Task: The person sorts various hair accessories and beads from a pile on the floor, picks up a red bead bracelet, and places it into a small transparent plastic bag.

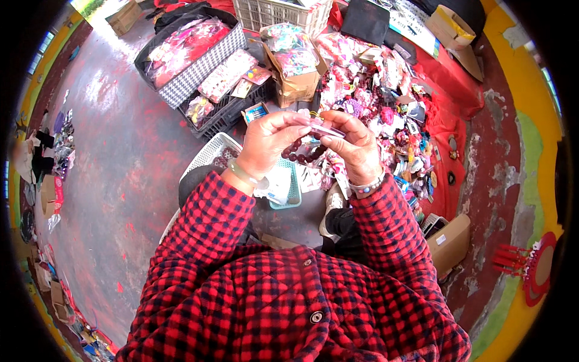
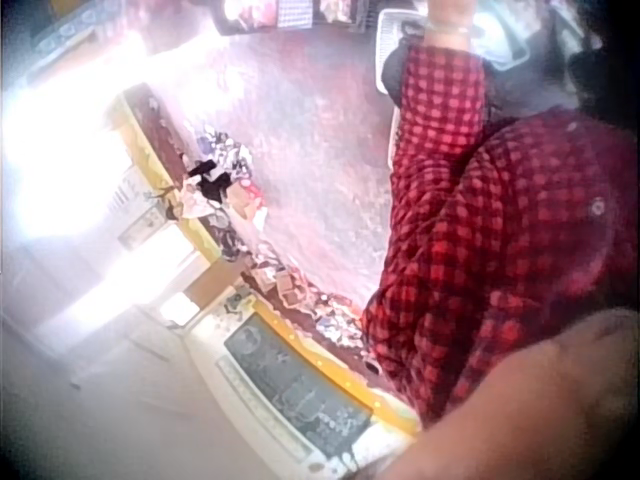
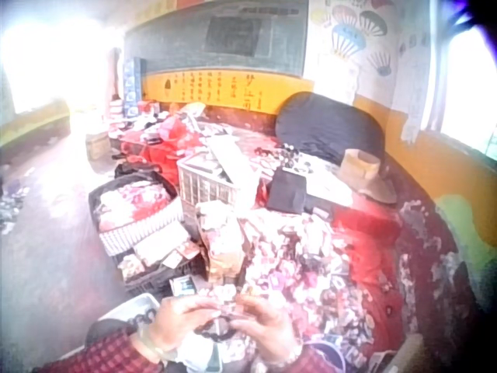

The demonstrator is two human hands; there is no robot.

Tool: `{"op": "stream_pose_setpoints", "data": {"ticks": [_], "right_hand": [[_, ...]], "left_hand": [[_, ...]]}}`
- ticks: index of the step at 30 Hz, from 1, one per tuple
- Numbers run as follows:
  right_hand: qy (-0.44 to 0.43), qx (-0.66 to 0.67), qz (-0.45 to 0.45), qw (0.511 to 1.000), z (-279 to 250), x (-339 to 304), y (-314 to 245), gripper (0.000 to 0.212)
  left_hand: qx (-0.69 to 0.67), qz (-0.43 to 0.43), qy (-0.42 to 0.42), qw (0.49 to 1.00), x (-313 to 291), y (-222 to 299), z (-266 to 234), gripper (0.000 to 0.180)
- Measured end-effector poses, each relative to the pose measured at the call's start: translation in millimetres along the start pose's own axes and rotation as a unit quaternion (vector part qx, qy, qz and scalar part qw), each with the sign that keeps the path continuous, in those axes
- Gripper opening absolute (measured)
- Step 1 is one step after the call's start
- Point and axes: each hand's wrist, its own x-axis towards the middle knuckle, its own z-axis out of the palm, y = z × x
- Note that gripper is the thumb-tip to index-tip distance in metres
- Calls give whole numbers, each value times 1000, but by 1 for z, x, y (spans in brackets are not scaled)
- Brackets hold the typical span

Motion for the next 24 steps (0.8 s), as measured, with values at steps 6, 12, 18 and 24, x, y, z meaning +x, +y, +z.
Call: {"op": "stream_pose_setpoints", "data": {"ticks": [6, 12, 18, 24], "right_hand": [[-22, -22, -47, 998, -5, -2, -6, 20], [-51, -164, -145, 974, -2, -1, -18, 10], [-70, -121, -110, 984, -8, -5, -18, 10], [-56, -155, -114, 980, -3, -6, -24, 8]], "left_hand": [[29, 68, -3, 997, -9, 18, 2, 14], [208, 181, -57, 960, -12, 26, -1, 17], [318, 290, -109, 896, -10, 38, -2, 19], [179, 135, -88, 971, -14, 23, -1, 19]]}}
